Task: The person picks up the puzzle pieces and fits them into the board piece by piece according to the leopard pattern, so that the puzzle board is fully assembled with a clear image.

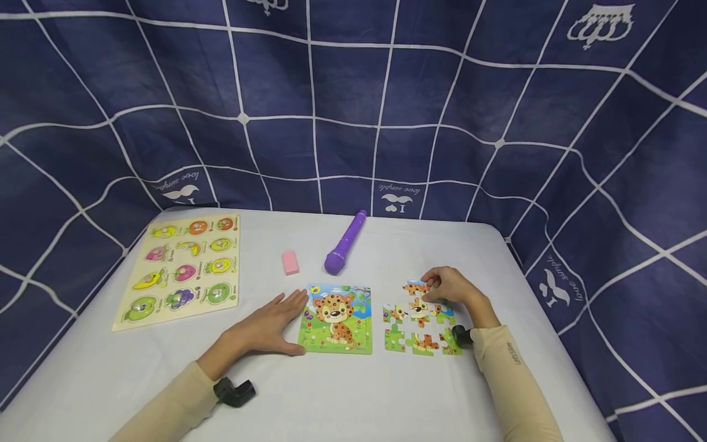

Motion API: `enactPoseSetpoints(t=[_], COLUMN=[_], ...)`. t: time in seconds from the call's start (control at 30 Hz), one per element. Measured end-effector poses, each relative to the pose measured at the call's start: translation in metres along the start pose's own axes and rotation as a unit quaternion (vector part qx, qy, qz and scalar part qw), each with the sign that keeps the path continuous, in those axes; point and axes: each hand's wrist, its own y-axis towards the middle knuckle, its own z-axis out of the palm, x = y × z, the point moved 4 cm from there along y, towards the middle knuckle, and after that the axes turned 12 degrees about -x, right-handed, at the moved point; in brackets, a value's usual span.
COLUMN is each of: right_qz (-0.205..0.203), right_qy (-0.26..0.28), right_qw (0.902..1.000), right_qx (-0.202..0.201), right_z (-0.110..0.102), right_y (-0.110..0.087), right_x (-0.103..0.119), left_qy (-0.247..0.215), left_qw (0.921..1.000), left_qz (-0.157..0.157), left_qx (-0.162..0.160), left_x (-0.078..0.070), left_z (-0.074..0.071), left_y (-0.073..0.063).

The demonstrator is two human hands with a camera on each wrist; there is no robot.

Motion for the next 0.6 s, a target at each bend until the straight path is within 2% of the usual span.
enactPoseSetpoints(t=[0.23,0.6], right_qz=[-0.007,-0.014], right_qy=[0.021,0.026], right_qw=[0.9997,0.9995], right_qx=[-0.007,-0.010], right_z=[0.0003,0.0008], right_y=[-0.0050,-0.0087], right_x=[-0.0021,-0.0017], left_qy=[-0.006,-0.004], left_qw=[1.0000,1.0000], left_qz=[-0.001,-0.005], left_qx=[0.000,0.000], left_x=[-0.0001,0.0010], left_z=[-0.0002,0.0026], left_y=[0.0002,0.0005])
